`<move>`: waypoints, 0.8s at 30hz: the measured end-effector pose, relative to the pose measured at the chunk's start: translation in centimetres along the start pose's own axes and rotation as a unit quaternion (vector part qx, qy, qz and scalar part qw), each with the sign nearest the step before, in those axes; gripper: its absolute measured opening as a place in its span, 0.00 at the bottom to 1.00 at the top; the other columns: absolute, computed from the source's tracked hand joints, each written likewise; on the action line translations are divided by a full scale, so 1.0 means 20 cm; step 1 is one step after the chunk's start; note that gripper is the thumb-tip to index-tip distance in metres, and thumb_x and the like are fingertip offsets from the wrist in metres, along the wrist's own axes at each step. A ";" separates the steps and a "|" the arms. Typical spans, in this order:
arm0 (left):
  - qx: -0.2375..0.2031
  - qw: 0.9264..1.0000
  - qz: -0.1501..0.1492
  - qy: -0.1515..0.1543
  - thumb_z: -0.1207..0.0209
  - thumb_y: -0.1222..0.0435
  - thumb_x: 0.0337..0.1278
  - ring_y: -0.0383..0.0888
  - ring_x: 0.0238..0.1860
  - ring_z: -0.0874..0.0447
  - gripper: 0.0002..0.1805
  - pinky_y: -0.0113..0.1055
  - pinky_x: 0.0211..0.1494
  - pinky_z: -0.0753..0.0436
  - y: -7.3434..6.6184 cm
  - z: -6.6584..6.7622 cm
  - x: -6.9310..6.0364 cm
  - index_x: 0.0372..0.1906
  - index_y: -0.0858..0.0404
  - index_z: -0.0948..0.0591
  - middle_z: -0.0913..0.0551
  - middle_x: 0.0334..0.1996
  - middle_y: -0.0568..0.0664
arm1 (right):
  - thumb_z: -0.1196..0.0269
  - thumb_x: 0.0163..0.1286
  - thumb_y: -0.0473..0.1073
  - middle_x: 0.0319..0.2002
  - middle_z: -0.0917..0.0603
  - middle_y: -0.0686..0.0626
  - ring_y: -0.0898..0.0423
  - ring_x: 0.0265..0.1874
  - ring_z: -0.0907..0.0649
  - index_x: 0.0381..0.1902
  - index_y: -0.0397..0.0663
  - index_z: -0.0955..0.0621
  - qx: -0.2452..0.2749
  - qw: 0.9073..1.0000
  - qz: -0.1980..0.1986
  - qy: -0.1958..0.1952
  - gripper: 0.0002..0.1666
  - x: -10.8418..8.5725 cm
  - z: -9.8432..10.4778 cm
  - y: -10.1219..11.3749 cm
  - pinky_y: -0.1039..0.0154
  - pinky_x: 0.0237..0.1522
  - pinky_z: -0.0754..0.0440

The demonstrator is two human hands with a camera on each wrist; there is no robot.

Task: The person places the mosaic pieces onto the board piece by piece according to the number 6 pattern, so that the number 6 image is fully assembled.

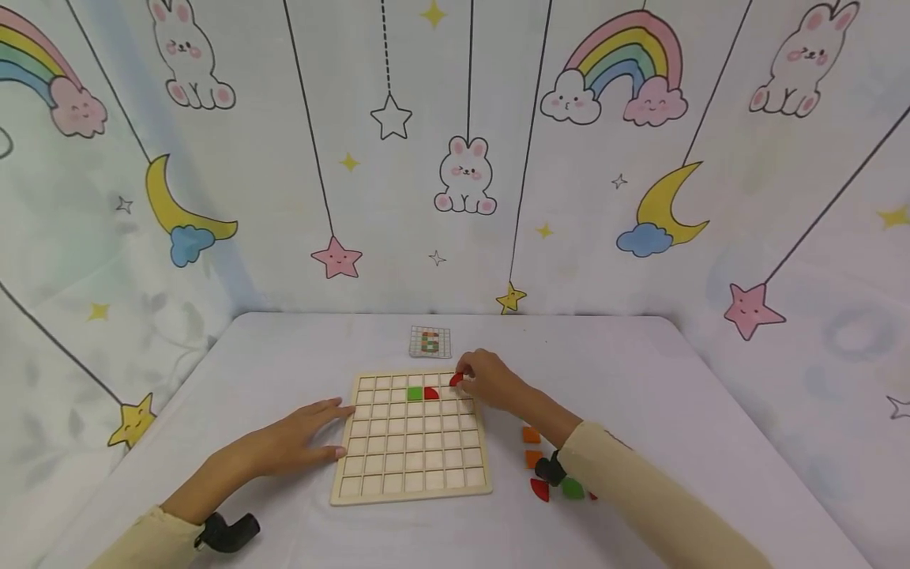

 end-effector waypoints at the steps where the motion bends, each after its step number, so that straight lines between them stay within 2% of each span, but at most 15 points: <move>1: 0.000 1.000 0.001 0.001 0.35 0.46 0.71 0.68 0.80 0.41 0.40 0.66 0.79 0.36 0.00 0.00 0.00 0.80 0.59 0.32 0.38 0.80 0.67 | 0.31 0.72 0.36 0.45 0.14 0.48 0.51 0.50 0.18 0.48 0.43 0.15 0.001 1.000 0.003 0.003 0.09 0.01 -0.01 0.02 0.49 0.58 0.16; 4: -0.002 1.000 0.002 0.002 0.35 0.46 0.71 0.68 0.80 0.41 0.40 0.66 0.79 0.36 0.00 0.00 0.00 0.80 0.59 0.32 0.39 0.80 0.67 | 0.30 0.72 0.37 0.46 0.15 0.47 0.51 0.49 0.18 0.48 0.42 0.15 0.009 1.000 0.015 0.010 0.10 0.03 -0.04 0.09 0.50 0.57 0.16; 8: -0.002 1.000 0.006 0.001 0.35 0.46 0.71 0.68 0.80 0.41 0.40 0.66 0.79 0.36 -0.01 0.00 -0.01 0.80 0.58 0.32 0.39 0.80 0.67 | 0.31 0.72 0.35 0.46 0.15 0.44 0.49 0.50 0.17 0.49 0.39 0.16 0.015 0.999 0.051 0.014 0.09 0.07 -0.09 0.17 0.50 0.57 0.15; 16: -0.004 1.000 0.009 0.000 0.35 0.46 0.71 0.68 0.80 0.41 0.40 0.67 0.79 0.36 -0.02 0.00 -0.01 0.80 0.58 0.32 0.39 0.80 0.67 | 0.31 0.72 0.32 0.45 0.12 0.42 0.47 0.49 0.15 0.47 0.35 0.15 -0.004 0.994 0.109 0.028 0.08 0.12 -0.18 0.31 0.53 0.52 0.12; 24: 0.001 1.000 0.011 0.001 0.36 0.45 0.71 0.68 0.80 0.42 0.40 0.67 0.79 0.36 0.00 0.00 0.00 0.80 0.57 0.32 0.39 0.81 0.66 | 0.31 0.72 0.33 0.42 0.14 0.43 0.51 0.43 0.18 0.46 0.36 0.14 -0.032 0.992 0.115 0.049 0.07 0.15 -0.25 0.38 0.57 0.49 0.14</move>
Point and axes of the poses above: each hand's wrist, its own x-axis towards the middle knuckle, its own z-axis out of the back of the hand, y = z × x, the point moved 2 cm from there along x, towards the middle knuckle
